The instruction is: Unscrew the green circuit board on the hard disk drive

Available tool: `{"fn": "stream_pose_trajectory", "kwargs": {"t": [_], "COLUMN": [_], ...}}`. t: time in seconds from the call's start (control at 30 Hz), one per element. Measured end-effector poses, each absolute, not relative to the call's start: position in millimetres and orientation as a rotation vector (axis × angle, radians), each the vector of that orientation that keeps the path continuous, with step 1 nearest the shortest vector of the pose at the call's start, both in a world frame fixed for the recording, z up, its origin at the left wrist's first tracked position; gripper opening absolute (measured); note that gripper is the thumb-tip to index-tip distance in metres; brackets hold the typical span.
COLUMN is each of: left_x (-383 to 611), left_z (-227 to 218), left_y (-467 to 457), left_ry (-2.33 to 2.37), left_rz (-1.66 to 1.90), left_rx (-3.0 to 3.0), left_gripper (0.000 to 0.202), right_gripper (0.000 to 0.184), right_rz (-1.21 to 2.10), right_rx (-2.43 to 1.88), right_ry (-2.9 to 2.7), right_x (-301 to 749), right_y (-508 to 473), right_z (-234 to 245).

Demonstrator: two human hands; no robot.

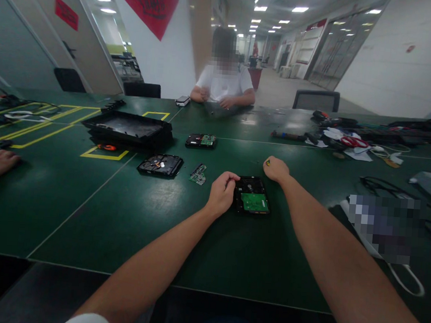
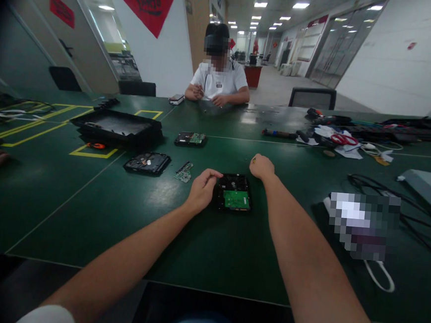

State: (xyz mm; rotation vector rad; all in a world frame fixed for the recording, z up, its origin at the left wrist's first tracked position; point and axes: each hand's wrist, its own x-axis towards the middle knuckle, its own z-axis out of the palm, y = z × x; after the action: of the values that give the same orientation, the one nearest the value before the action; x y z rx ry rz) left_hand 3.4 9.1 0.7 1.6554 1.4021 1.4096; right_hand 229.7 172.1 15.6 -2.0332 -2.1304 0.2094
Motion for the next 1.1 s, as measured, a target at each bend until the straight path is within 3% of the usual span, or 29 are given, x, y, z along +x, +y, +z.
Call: {"fn": "stream_pose_trajectory", "kwargs": {"t": [0.27, 0.73, 1.1], "left_x": [3.3, -2.0, -6.6], "left_z": [4.9, 9.9, 6.7], "left_y": [6.9, -1.9, -0.5], "left_ry": [1.429, 1.539, 1.542], "left_rz": [1.393, 1.351, 1.427], "left_rx": [1.631, 1.646, 1.718], "left_gripper": [0.025, 0.066, 0.059], "right_gripper": [0.030, 0.029, 0.024], "right_rz": [0.087, -0.062, 0.050], "right_rx": [-1.896, -1.883, -1.729], "right_ry": [-2.239, -2.317, -2.393], "right_x": [238.3, 265.4, 268.9], "right_y": [120.0, 58.5, 49.9], "right_z": [14.4, 11.7, 18.9]}}
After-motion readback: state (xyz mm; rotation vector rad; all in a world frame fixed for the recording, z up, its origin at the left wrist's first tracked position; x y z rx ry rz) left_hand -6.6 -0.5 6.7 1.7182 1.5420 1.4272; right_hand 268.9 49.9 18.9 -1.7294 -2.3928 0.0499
